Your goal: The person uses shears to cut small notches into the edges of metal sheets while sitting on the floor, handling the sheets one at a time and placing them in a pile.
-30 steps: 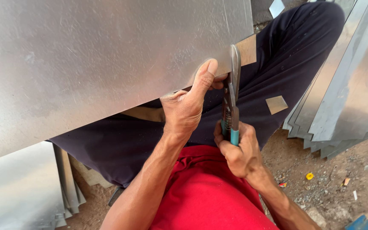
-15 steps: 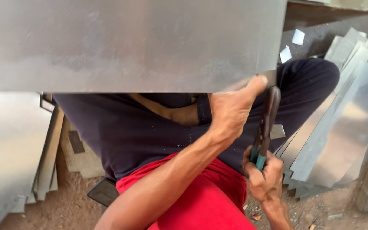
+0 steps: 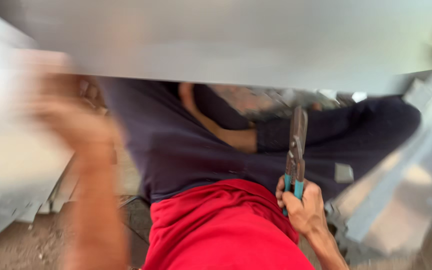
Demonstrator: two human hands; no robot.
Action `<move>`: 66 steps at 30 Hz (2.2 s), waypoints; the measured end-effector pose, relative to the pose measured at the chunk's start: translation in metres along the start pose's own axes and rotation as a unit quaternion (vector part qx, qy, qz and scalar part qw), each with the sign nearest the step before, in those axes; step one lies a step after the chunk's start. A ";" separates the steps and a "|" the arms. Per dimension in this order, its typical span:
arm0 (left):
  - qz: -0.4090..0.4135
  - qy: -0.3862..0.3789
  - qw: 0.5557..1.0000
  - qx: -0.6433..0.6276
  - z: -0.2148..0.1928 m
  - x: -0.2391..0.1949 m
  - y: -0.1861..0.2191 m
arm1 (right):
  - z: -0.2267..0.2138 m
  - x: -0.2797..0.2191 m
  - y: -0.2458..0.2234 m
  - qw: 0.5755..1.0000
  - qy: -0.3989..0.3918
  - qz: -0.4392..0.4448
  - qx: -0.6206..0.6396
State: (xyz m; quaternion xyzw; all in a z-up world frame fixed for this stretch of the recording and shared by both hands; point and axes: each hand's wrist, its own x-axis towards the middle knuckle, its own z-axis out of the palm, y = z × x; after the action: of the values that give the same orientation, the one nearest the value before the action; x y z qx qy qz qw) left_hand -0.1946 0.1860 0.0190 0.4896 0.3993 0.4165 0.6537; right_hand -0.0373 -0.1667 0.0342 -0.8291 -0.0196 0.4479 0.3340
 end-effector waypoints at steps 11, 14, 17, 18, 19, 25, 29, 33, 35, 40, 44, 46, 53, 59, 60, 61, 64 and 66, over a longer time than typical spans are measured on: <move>-0.183 -0.052 0.960 -0.204 0.086 -0.065 -0.034 | 0.040 0.004 -0.091 0.971 -0.237 -0.014 -0.009; -0.183 -0.053 0.962 -0.195 0.083 -0.063 -0.036 | 0.049 0.008 -0.100 0.971 -0.232 -0.041 -0.030; -0.177 -0.061 0.964 -0.189 0.083 -0.063 -0.037 | 0.051 0.010 -0.106 0.973 -0.225 -0.044 -0.032; -0.172 -0.062 0.966 -0.185 0.083 -0.063 -0.038 | 0.050 0.011 -0.108 0.975 -0.217 -0.029 -0.047; -0.167 -0.063 0.967 -0.181 0.083 -0.063 -0.038 | 0.048 0.011 -0.110 0.976 -0.209 -0.013 -0.062; -0.167 -0.069 0.966 -0.186 0.082 -0.059 -0.034 | 0.046 0.019 -0.106 0.968 -0.149 -0.079 -0.184; -0.099 -0.056 0.992 -0.051 0.090 -0.039 -0.041 | 0.045 0.023 -0.098 0.972 -0.135 -0.091 -0.170; -0.005 -0.028 0.999 0.016 0.122 0.006 -0.061 | 0.042 0.025 -0.089 0.969 -0.151 -0.085 -0.175; 0.019 0.012 1.000 0.003 0.129 0.005 -0.064 | 0.024 0.028 -0.087 0.963 -0.183 -0.085 -0.180; -0.073 0.036 0.996 -0.037 0.153 -0.075 -0.066 | -0.017 -0.001 -0.044 0.987 -0.158 0.012 0.027; -0.226 -0.208 0.950 -0.064 0.178 -0.100 -0.068 | -0.020 -0.029 -0.020 0.992 -0.037 0.027 0.116; -0.241 -0.232 0.935 -0.120 0.198 -0.104 -0.067 | -0.019 -0.032 -0.024 0.989 -0.038 0.041 0.137; -0.263 -0.192 0.937 -0.130 0.215 -0.116 -0.064 | -0.016 -0.016 -0.045 0.990 -0.024 -0.037 0.136; -0.251 -0.207 0.938 -0.121 0.216 -0.113 -0.063 | -0.026 -0.007 -0.041 0.998 -0.011 -0.050 0.033; -0.248 -0.206 0.939 -0.122 0.216 -0.113 -0.062 | -0.025 -0.006 -0.039 0.998 -0.007 -0.049 0.028; -0.248 -0.208 0.938 -0.121 0.215 -0.113 -0.060 | -0.024 -0.004 -0.036 0.999 -0.003 -0.048 0.022; -0.243 -0.216 0.938 -0.123 0.214 -0.113 -0.059 | -0.016 0.002 -0.030 0.997 0.029 -0.065 0.014; -0.227 -0.221 0.941 -0.124 0.213 -0.112 -0.058 | -0.017 0.002 -0.028 0.995 0.056 -0.075 -0.039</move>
State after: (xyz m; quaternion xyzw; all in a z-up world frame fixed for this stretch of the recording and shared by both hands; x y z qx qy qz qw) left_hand -0.0253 0.0053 0.0184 0.3807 0.2906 0.1853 0.8581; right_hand -0.0153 -0.1534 0.0552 -0.8615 -0.0797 0.3732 0.3348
